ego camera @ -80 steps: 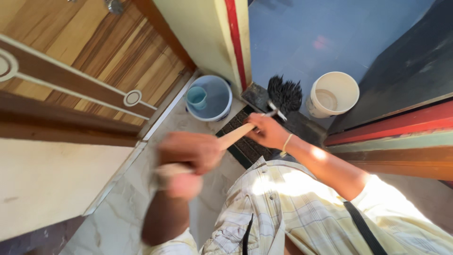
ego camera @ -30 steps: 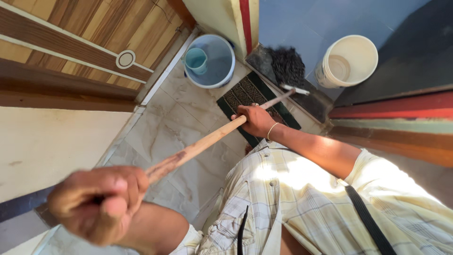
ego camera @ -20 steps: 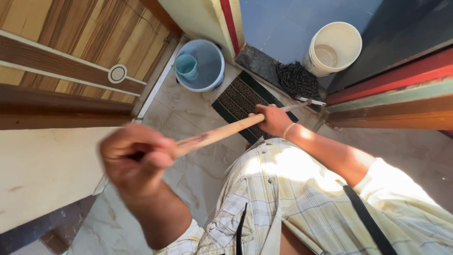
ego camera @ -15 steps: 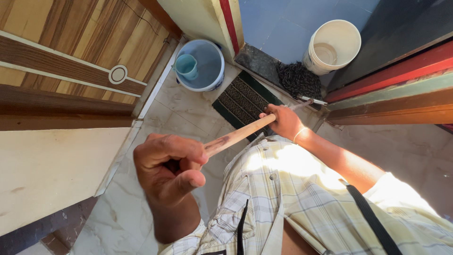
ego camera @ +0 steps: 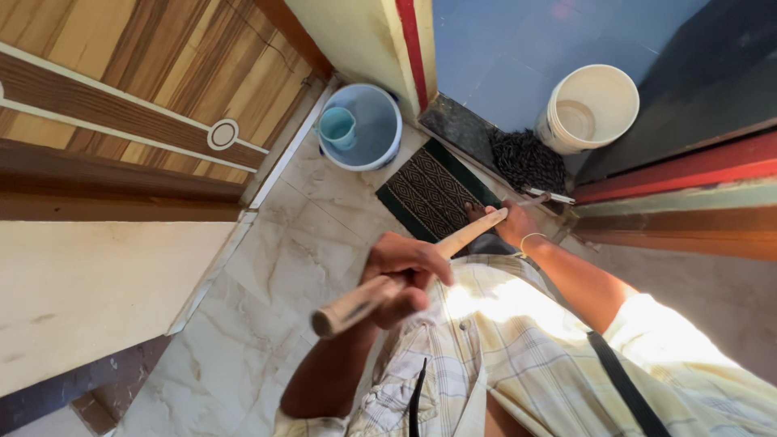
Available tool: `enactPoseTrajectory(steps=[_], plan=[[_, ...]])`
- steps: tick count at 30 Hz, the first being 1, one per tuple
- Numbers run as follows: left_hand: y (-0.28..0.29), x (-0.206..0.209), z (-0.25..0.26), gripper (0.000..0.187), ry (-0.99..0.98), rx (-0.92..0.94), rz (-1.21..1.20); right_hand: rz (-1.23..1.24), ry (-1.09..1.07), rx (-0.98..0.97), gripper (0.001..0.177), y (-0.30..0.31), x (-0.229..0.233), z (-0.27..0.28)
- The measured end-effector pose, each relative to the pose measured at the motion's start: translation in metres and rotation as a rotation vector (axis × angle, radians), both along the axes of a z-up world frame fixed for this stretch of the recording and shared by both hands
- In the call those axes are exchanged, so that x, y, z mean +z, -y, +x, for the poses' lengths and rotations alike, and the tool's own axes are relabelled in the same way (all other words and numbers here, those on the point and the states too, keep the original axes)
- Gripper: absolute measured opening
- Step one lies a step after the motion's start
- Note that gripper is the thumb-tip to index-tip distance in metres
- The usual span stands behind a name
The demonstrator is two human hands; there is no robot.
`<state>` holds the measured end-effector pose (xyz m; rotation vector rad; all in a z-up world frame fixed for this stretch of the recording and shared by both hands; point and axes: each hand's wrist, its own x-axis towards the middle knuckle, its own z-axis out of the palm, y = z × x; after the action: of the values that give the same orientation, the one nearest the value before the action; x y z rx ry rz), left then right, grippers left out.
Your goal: The person mops the bathroom floor using a mop, moving it back and forth across the tiles. The person also briefly touches the door frame while continuing to mop.
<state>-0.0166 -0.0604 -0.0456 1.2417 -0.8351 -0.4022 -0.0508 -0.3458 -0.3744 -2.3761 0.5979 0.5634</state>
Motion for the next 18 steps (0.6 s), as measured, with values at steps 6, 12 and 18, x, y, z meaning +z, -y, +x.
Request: enactPoseTrajectory(steps=[6,12,18], plan=[[-0.019,0.012,0.003,0.070,-0.004,0.209,0.067,0.092,0.069,0.128,0.059,-0.026,-0.012,0.060],[-0.039,0.030,0.019,0.072,-0.078,0.368,0.070,0.142,0.121,0.244,0.056,-0.055,-0.040,0.114],[-0.021,0.027,0.021,0.068,0.115,0.363,0.144,0.316,0.247,0.260,0.051,-0.082,-0.052,0.179]])
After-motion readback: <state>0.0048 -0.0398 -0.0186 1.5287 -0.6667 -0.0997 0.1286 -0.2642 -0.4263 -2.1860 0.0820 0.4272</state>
